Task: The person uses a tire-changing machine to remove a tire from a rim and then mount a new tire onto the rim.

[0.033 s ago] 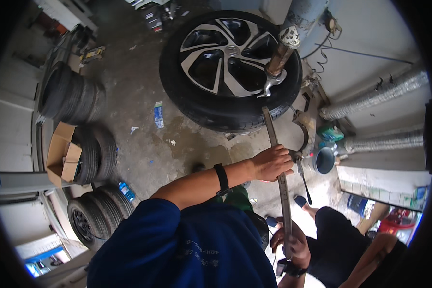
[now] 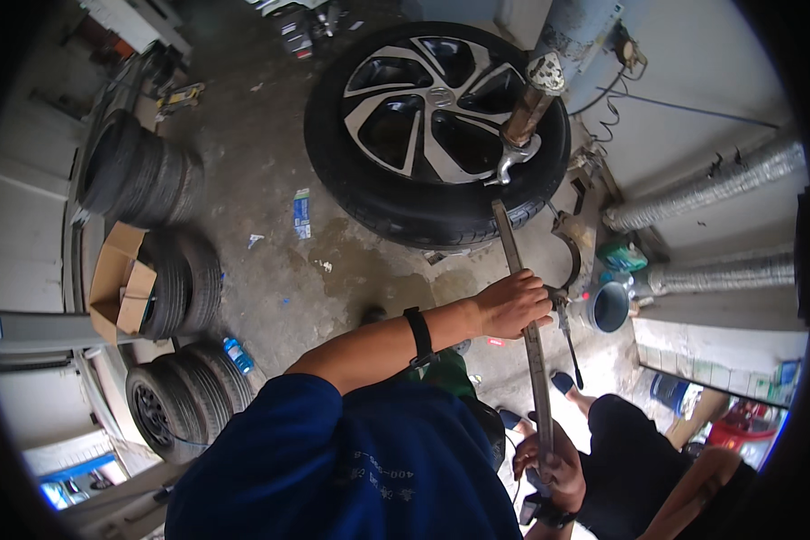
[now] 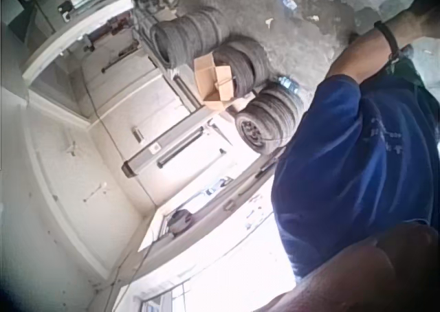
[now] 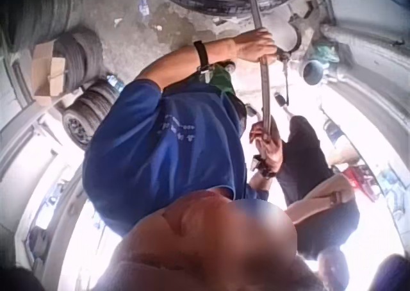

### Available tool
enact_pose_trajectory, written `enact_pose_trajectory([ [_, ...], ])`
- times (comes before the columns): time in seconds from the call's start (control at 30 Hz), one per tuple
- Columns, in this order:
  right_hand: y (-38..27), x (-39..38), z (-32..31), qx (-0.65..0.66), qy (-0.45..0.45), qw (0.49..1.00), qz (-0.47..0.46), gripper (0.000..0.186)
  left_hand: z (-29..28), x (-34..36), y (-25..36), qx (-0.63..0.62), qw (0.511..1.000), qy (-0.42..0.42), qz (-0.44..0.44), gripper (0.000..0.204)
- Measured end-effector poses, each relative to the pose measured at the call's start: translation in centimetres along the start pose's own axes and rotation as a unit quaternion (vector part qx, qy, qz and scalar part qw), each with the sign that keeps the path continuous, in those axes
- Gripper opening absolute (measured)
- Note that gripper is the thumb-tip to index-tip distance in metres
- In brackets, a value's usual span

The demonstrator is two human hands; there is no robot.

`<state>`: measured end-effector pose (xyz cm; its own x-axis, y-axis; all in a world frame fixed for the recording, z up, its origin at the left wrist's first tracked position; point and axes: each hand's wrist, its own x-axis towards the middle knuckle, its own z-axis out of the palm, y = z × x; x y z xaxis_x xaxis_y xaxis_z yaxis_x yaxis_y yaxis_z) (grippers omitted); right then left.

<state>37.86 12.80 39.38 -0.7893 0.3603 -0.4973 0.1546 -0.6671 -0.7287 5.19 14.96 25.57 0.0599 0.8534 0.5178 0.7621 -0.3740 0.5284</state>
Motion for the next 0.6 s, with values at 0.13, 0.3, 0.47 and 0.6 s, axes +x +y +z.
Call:
enact_pose_trajectory([
  [0.13,-2.7,-2.0,-2.2,-0.098,0.156,0.983,-0.004,0.071,1.2,1.8,-0.7,0.009,0.999,0.013,-0.052,0.029],
  [0.3,-3.5,0.3,-3.6,-0.186,0.246,0.951,-0.005,0.030,2.7,2.4,-0.8,0.032,0.998,0.010,-0.058,0.032],
  [0.47,-3.4,2.6,-3.1,-0.111,0.242,0.964,-0.014,0.015,2.8,2.5,-1.6,0.043,0.998,0.031,-0.045,0.034],
  [0.6,-2.4,3.1,-3.8,-0.134,0.281,0.950,-0.025,0.011,2.6,2.4,-3.3,0.014,0.999,0.033,-0.036,0.028],
])
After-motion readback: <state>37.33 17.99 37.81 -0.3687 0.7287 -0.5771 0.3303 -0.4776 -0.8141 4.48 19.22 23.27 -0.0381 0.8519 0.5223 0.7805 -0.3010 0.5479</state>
